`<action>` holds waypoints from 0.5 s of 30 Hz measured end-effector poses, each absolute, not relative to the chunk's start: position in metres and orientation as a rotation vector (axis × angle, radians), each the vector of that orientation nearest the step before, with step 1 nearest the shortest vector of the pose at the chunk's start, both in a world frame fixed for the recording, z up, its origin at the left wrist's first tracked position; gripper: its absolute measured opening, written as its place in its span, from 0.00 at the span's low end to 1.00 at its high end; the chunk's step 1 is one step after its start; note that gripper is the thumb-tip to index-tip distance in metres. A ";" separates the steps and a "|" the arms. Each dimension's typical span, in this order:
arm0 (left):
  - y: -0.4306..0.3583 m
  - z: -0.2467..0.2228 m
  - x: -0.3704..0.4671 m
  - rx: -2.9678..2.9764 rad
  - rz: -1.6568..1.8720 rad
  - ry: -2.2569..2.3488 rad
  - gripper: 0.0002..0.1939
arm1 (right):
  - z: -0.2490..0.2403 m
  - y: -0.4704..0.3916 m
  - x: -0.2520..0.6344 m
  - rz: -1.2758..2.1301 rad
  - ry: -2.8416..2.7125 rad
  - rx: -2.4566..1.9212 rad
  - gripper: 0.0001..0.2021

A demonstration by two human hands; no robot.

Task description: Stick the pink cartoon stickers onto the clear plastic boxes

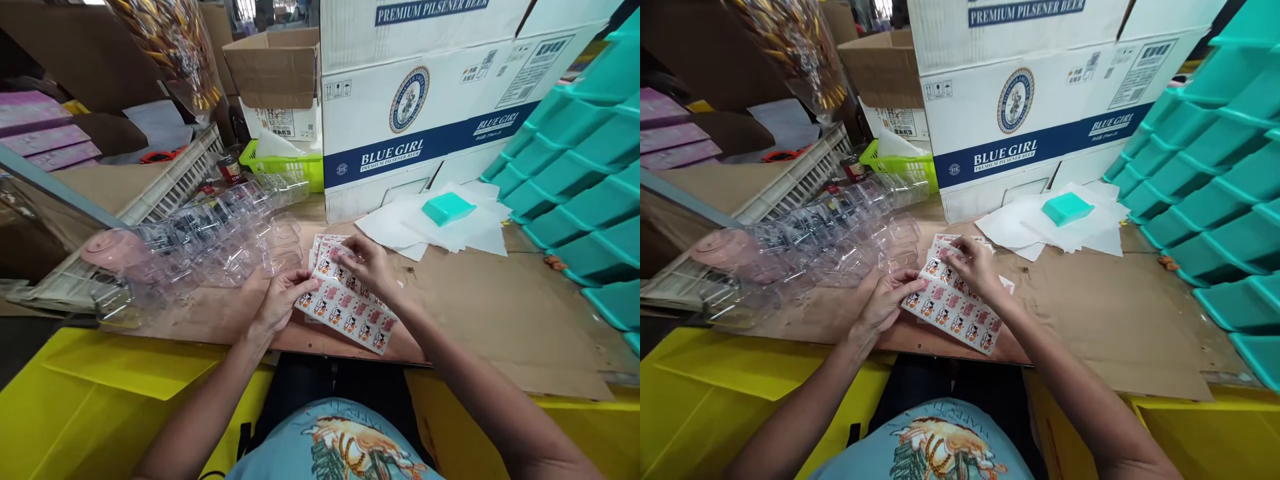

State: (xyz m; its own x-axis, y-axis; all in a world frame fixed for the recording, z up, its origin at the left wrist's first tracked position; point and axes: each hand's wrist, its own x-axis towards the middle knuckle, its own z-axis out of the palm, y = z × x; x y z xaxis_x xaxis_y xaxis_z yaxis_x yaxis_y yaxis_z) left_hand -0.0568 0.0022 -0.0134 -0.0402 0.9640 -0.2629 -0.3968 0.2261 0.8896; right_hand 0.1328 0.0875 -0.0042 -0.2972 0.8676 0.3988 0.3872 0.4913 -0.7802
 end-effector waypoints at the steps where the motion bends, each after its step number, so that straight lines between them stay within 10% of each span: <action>1: 0.003 -0.016 -0.057 0.667 1.273 1.083 0.13 | -0.005 0.083 0.130 0.563 -1.907 -0.998 0.08; 15: 0.005 -0.038 -0.060 0.933 1.456 1.098 0.08 | -0.015 0.053 0.101 0.272 -2.210 -0.805 0.10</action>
